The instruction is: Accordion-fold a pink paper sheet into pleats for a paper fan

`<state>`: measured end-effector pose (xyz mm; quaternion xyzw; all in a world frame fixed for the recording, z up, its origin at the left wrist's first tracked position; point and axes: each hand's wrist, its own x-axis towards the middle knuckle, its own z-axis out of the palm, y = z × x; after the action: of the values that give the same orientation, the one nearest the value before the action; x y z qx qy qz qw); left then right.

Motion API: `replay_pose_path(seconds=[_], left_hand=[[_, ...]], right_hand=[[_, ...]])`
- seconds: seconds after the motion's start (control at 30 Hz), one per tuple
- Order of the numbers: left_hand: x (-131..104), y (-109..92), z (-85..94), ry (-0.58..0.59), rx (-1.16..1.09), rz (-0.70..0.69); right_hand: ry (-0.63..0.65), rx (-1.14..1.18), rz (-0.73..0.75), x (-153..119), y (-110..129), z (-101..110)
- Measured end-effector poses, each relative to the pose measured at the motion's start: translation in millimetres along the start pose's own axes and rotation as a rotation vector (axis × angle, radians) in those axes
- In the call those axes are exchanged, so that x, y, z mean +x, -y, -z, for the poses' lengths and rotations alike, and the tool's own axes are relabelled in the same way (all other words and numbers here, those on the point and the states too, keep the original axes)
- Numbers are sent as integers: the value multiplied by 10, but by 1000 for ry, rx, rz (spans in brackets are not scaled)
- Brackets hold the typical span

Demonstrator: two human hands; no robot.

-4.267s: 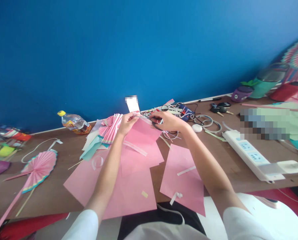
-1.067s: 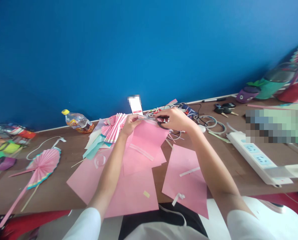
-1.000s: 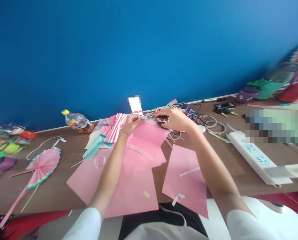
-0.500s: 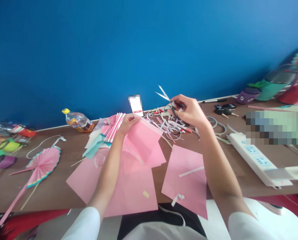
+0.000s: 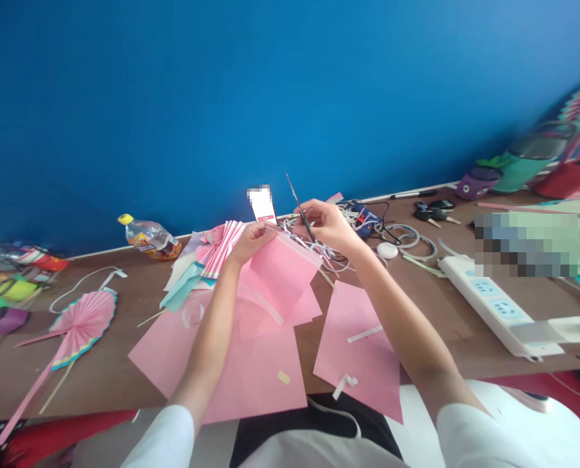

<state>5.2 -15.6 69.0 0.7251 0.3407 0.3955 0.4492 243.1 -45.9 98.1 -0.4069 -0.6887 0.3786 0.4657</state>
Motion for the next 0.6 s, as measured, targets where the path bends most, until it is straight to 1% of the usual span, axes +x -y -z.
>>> replay_pose_path(seconds=[0.1,0.23,0.4,0.6], left_hand=[[-6,-36,-23,80,-20,8],[-6,-54,-59,149,-43,23],[-3,-48,-86,165,-48,42],[-5,-35,-93,209,-42,52]], right_hand=[[29,53,-35,-2,4,-119],[68,99,-100,-16,19,-136],[150,134,-135,-13,-34,-107],[163,57,-113,-20,-46,-139]])
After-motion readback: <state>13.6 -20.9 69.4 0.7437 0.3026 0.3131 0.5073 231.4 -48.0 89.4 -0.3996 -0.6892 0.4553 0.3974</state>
